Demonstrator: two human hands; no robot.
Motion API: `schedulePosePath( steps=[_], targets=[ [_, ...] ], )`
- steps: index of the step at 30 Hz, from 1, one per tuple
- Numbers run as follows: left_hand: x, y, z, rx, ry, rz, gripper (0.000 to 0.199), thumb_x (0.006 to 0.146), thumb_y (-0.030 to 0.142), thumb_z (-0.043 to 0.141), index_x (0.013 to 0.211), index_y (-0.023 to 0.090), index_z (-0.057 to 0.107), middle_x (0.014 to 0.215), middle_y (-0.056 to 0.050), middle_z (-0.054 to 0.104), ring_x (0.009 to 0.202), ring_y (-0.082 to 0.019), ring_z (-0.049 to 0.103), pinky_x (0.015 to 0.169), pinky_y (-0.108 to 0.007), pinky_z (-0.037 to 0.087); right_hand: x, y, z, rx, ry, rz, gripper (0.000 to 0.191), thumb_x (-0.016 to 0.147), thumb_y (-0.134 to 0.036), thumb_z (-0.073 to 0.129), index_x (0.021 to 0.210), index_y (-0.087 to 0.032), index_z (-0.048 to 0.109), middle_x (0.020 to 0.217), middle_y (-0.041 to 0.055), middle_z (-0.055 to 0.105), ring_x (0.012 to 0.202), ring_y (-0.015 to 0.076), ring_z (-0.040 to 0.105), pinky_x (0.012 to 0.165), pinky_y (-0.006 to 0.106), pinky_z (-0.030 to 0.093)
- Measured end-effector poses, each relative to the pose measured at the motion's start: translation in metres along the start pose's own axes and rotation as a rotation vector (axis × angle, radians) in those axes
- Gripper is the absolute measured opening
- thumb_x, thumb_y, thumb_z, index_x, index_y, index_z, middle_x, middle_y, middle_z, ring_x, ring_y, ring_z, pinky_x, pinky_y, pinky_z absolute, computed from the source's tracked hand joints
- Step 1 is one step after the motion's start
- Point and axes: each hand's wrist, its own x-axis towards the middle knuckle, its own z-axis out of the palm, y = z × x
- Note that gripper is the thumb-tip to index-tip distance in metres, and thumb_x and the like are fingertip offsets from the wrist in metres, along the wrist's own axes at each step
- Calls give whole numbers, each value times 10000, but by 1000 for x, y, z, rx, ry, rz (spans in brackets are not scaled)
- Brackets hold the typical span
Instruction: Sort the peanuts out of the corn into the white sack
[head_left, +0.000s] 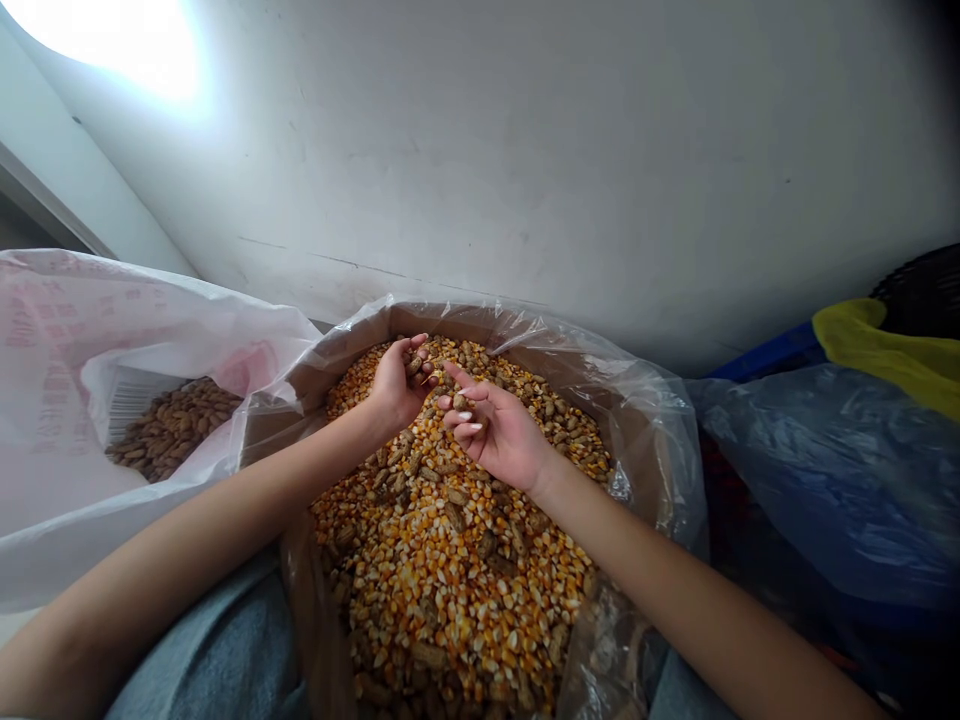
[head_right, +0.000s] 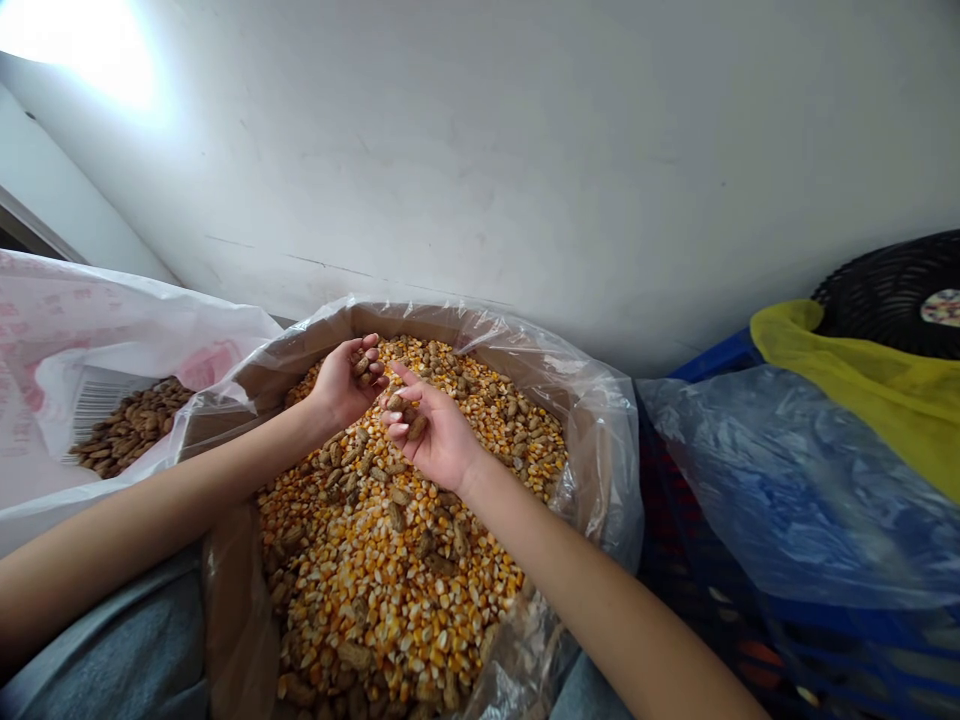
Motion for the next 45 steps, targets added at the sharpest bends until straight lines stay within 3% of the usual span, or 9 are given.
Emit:
schedulePosePath(
  steps=[9,12,16,20,23,27,31,38,45],
  targets=[
    [-1,3,6,-46,-105,-97,32,699,119,533,731,118,533,576,16,527,457,-23,484,489,-116,455,6,-6,-8,93,213,-136,201,681,-79,405,841,-132,516,575,-4,464,449,42,398,345,92,365],
    [-1,4,5,-66,-118,-176,39,729,97,489,737,104,527,656,-27,586,493,-34,521,515,-127,484,7,-6,-10,83,208,-134,190,681,-85,410,830,-128,520,577,1,471,450,43,401,350,96,368],
    [0,6,2,-148,-171,-281,94,773,126,417,746,111,505,723,-52,614,354,5,401,340,-85,386,6,-6,-10,70,189,-129,174,679,-91,412,806,-134,522,577,0,478,448,43,403,355,100,369],
    [-3,9,2,-182,-223,-340,163,794,164,375,789,112,529,531,4,527,320,-3,361,308,-82,340,6,-7,-10,79,193,-144,176,679,-94,410,807,-134,523,571,-1,479,447,45,408,353,100,362],
    [-5,9,3,-171,-186,-319,186,795,179,370,807,114,544,450,31,454,356,-29,429,391,-117,426,5,-8,-9,79,198,-148,180,683,-94,405,813,-132,523,570,-1,480,448,45,406,351,99,358],
    [-4,6,3,-160,-199,-277,196,783,151,372,842,92,550,682,-73,603,580,-94,586,536,-177,498,5,-7,-8,75,195,-148,177,687,-94,400,810,-132,522,567,-2,475,447,44,404,354,98,360],
    [-3,4,3,-160,-217,-257,235,771,168,385,923,80,540,835,-145,606,821,-200,599,649,-285,517,5,-7,-8,79,193,-146,151,685,-94,403,779,-138,513,575,-3,478,444,41,403,352,98,362],
    [-4,1,3,-101,-190,-207,327,662,4,444,967,113,492,823,-105,573,848,-192,589,719,-296,509,5,-8,-11,78,184,-153,143,685,-95,405,777,-136,507,587,-3,483,440,37,403,352,96,365],
    [-5,2,4,-59,-178,-168,482,626,-77,369,1020,184,468,945,-67,555,849,-176,584,783,-427,481,5,-8,-9,73,187,-149,142,687,-88,392,765,-130,502,582,-2,478,444,38,405,349,96,360]
  ],
)
